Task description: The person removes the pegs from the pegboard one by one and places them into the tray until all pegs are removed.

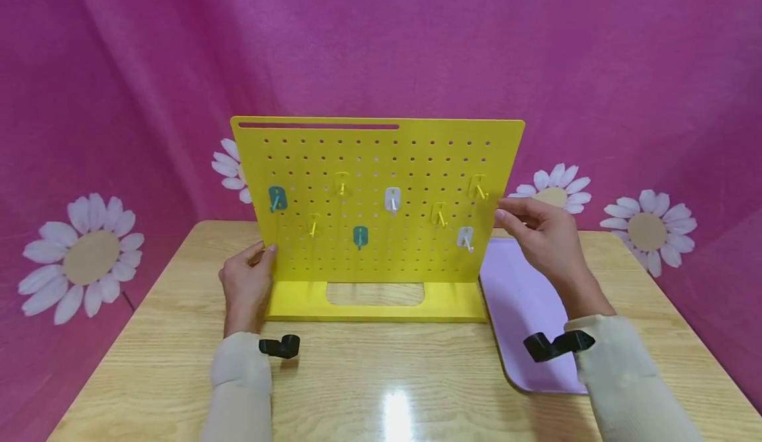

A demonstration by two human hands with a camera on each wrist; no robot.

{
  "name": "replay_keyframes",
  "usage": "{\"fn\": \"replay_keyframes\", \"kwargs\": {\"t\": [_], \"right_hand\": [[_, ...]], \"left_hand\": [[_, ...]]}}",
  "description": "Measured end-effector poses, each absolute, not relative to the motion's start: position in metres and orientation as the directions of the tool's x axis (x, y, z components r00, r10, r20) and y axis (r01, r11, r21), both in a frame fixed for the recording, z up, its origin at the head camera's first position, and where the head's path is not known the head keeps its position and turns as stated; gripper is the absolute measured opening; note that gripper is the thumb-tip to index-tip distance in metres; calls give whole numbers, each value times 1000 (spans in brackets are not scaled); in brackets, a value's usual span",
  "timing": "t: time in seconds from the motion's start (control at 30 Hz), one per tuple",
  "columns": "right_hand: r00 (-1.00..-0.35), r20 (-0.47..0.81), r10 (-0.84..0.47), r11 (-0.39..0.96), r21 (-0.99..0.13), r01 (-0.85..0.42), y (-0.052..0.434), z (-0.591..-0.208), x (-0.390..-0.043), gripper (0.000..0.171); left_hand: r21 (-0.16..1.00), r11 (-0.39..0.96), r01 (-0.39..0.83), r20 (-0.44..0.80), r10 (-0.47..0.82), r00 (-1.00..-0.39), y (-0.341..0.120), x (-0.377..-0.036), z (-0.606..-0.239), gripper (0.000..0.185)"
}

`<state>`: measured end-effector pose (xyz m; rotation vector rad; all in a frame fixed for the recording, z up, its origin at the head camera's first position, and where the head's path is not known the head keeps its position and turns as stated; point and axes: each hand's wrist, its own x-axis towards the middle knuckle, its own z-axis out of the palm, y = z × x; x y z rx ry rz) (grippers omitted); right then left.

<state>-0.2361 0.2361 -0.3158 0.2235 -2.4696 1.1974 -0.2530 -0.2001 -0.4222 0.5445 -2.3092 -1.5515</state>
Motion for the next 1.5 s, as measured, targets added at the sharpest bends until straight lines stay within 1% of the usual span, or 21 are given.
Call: {"fn": "replay_keyframes", "kwargs": {"t": [0.17, 0.3, 0.43, 0.77, 1.0, 1.17, 1.33, 1.5], "right_hand": [[-908, 420, 0, 553, -756, -350, 229, -311, -246, 37], [-904, 427, -5, 500, -782, -372, 225, -311, -252, 31], [-907, 421, 1, 480, -796, -369, 222, -311, -254, 27], [-898, 439, 9, 471, -794, -384, 223, -309, -256, 26], [-886, 463, 32, 463, -792, -397, 232, -306, -251, 26], [-878, 476, 50, 476, -784, -398, 241, -304, -246, 28], [-880, 466, 96, 496, -788, -364, 254, -307, -238, 29], [-893, 430, 130, 522, -795, -307, 269, -315, -232, 34]], "left_hand": [[924, 363, -122, 75, -484, -872, -200, -254, -423, 43], [925, 352, -143, 48, -482, -875, -200, -254, -424, 45], [921, 343, -185, 4, -484, -875, -199, -255, -424, 48], [923, 322, -211, -27, -491, -870, -198, -254, -423, 48], [924, 342, -171, 17, -484, -875, -195, -258, -424, 45], [922, 351, -164, 30, -487, -873, -196, -258, -423, 45], [920, 346, -184, 11, -492, -871, -197, -257, -423, 46], [921, 340, -188, 6, -496, -868, -200, -257, -422, 47]]}}
